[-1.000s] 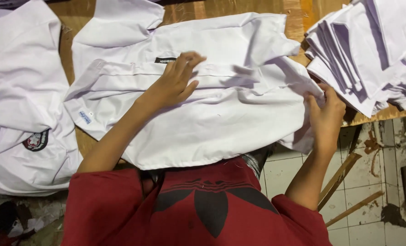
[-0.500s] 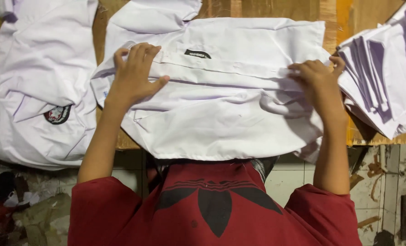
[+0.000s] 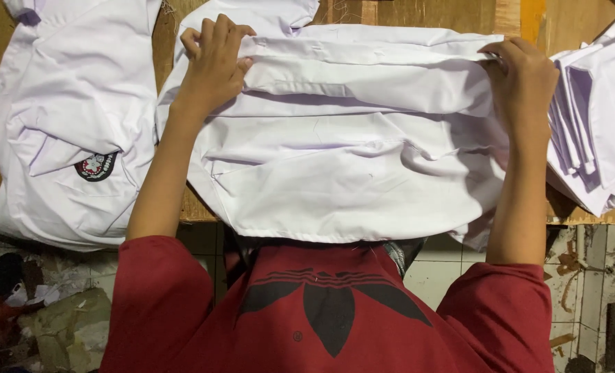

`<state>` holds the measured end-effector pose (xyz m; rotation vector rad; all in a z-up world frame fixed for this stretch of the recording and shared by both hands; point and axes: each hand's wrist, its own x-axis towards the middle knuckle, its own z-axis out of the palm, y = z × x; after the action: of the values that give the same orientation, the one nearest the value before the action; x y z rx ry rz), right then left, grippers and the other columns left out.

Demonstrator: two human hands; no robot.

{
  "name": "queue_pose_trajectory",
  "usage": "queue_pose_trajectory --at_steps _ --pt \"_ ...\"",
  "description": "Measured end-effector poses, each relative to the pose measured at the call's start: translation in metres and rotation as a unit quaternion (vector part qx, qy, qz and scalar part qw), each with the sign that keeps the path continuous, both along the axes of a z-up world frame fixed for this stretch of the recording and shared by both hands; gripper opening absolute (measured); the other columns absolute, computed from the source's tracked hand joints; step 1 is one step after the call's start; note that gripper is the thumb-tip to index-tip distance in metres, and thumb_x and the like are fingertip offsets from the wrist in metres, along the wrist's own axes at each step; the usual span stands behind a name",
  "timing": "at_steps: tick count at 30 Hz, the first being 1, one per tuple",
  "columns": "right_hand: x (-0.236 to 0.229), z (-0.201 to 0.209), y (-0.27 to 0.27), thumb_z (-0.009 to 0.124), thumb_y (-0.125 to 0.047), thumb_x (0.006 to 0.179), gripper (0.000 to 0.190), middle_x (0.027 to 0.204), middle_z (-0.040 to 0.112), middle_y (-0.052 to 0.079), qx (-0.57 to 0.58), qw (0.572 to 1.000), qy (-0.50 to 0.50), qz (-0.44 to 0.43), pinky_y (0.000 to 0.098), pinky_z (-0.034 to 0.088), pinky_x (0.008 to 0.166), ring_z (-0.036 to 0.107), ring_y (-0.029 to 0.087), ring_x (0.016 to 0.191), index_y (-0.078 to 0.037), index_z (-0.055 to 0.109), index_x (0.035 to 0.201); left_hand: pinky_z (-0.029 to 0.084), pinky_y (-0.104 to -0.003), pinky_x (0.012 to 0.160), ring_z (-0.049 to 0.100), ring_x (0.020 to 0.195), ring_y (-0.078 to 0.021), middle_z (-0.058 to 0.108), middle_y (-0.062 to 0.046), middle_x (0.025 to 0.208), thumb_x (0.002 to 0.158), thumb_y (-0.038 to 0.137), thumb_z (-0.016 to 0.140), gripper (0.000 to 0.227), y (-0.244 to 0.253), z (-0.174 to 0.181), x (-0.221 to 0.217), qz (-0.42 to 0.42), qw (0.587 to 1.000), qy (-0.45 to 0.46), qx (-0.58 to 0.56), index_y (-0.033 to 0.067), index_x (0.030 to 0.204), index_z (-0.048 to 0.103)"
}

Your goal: Trimming loose threads from a white shirt using scissors in a garment factory finishing area.

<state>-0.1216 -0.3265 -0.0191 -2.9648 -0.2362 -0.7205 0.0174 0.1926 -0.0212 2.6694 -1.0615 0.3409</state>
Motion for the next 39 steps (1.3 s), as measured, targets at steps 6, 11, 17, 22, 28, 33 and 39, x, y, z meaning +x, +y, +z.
queue_pose_trajectory --at_steps 6,11,17,22,28,33,39 --pt "0.028 -0.036 -0.025 0.095 -0.02 0.096 0.021 0.108 0.07 0.003 -0.019 0.998 0.053 0.013 0.0412 0.045 0.074 0.062 0.029 0.093 -0.014 0.082 0.112 0.021 -0.041 0.086 0.041 0.103 -0.0279 0.046 -0.009 0.117 0.078 0.002 0.047 0.05 0.008 -0.009 0.004 -0.013 0.997 0.05 -0.056 0.0031 0.128 0.053" --pt "-0.001 0.042 0.035 0.086 -0.004 0.102 0.033 0.128 0.064 0.019 0.039 0.991 0.062 0.109 0.0426 0.045 0.09 0.054 0.035 0.111 0.005 0.072 0.131 0.022 -0.039 0.09 0.045 0.104 -0.0269 0.049 -0.007 0.116 0.085 -0.004 0.05 0.042 0.0 -0.003 -0.01 -0.016 0.996 -0.005 -0.089 0.0079 0.124 0.057" --pt "-0.038 0.052 0.063 0.084 -0.003 0.087 0.032 0.126 0.071 0.02 0.05 0.972 0.184 0.138 0.0418 0.053 0.103 0.061 0.035 0.115 0.002 0.075 0.117 0.024 -0.039 0.092 0.049 0.103 -0.0257 0.056 -0.005 0.114 0.084 -0.012 0.052 0.042 -0.001 -0.012 -0.012 -0.026 0.992 -0.04 -0.117 0.0091 0.118 0.064" --pt "-0.064 0.014 0.054 0.084 -0.002 0.09 0.031 0.118 0.076 0.016 -0.006 0.989 0.118 0.085 0.0371 0.06 0.095 0.069 0.03 0.105 -0.004 0.079 0.12 0.024 -0.041 0.091 0.048 0.107 -0.0298 0.054 -0.01 0.115 0.073 -0.014 0.049 0.055 -0.02 0.002 -0.023 -0.034 0.989 -0.042 -0.136 0.0093 0.12 0.065" --pt "-0.08 -0.024 0.056 0.089 0.004 0.09 0.019 0.096 0.071 0.018 0.082 0.99 -0.032 0.11 0.0346 0.052 0.072 0.062 0.029 0.086 0.005 0.076 0.103 0.034 -0.054 0.096 0.063 0.119 -0.0266 0.066 -0.007 0.128 0.09 0.004 0.058 0.036 -0.133 -0.001 -0.063 -0.233 0.962 -0.005 -0.144 0.0148 0.123 0.067" --pt "-0.092 -0.024 0.054 0.086 0.004 0.088 0.016 0.095 0.07 0.008 0.218 0.973 -0.015 0.076 0.0411 0.056 0.081 0.069 0.03 0.09 -0.006 0.079 0.1 0.04 -0.043 0.107 0.052 0.137 -0.0273 0.057 -0.009 0.147 0.104 0.026 0.055 0.043 -0.217 -0.018 -0.085 -0.349 0.931 -0.043 -0.094 0.0152 0.146 0.056" --pt "-0.113 -0.015 -0.003 0.085 -0.001 0.102 0.004 0.096 0.07 0.014 0.252 0.962 -0.098 0.037 0.0394 0.053 0.077 0.068 0.031 0.085 -0.003 0.083 0.105 0.037 -0.046 0.111 0.051 0.14 -0.0241 0.055 -0.008 0.151 0.107 0.034 0.044 0.05 -0.24 -0.045 -0.075 -0.3 0.951 -0.052 -0.046 0.0161 0.153 0.049"
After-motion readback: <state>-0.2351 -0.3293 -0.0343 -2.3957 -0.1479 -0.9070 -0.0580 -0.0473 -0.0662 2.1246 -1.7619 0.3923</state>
